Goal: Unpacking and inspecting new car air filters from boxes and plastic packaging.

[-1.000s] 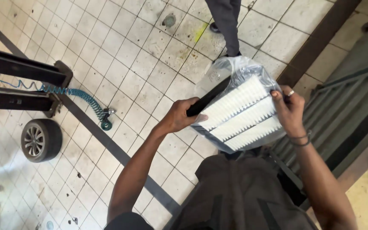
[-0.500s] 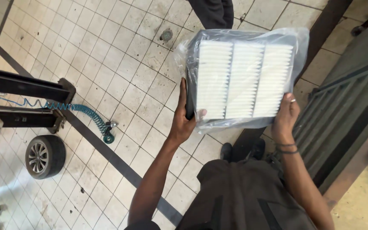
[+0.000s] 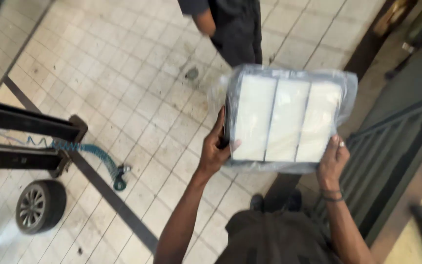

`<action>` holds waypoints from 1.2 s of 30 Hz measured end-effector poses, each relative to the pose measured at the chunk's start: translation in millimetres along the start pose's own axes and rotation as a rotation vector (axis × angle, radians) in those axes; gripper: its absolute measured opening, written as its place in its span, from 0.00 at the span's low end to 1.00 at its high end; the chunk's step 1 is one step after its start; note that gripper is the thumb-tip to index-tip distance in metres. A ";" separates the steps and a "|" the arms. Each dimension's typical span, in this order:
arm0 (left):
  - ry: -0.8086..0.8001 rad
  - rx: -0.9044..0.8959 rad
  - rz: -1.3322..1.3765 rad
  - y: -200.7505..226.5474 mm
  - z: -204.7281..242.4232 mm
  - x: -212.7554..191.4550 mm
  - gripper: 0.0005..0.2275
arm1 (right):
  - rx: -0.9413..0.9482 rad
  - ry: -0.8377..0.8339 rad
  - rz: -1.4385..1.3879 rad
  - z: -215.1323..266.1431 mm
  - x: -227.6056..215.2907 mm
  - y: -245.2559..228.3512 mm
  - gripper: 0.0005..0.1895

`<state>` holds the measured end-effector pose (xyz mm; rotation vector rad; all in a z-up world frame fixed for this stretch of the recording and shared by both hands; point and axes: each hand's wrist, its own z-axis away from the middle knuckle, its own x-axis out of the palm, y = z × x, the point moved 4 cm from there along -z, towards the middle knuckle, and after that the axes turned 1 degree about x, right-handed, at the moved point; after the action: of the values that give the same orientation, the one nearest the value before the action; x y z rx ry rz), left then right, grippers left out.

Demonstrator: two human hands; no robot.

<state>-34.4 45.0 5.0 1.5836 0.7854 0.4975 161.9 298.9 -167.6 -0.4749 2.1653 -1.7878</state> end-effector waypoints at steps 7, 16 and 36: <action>0.070 0.150 0.080 -7.4 -18.7 18.6 0.41 | -0.043 -0.044 0.111 -10.9 -11.3 -6.6 0.16; 0.113 0.062 -0.015 -15.1 -3.5 34.2 0.40 | 0.189 -0.034 -0.304 -69.7 -52.2 -3.8 0.19; 0.166 0.079 -0.124 36.4 7.4 2.7 0.43 | -0.188 -0.017 -0.201 -134.1 -120.6 -164.8 0.16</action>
<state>-20.0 40.7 39.0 1.5684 1.0336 0.5170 224.7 440.8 21.1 -0.7733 2.3583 -1.6752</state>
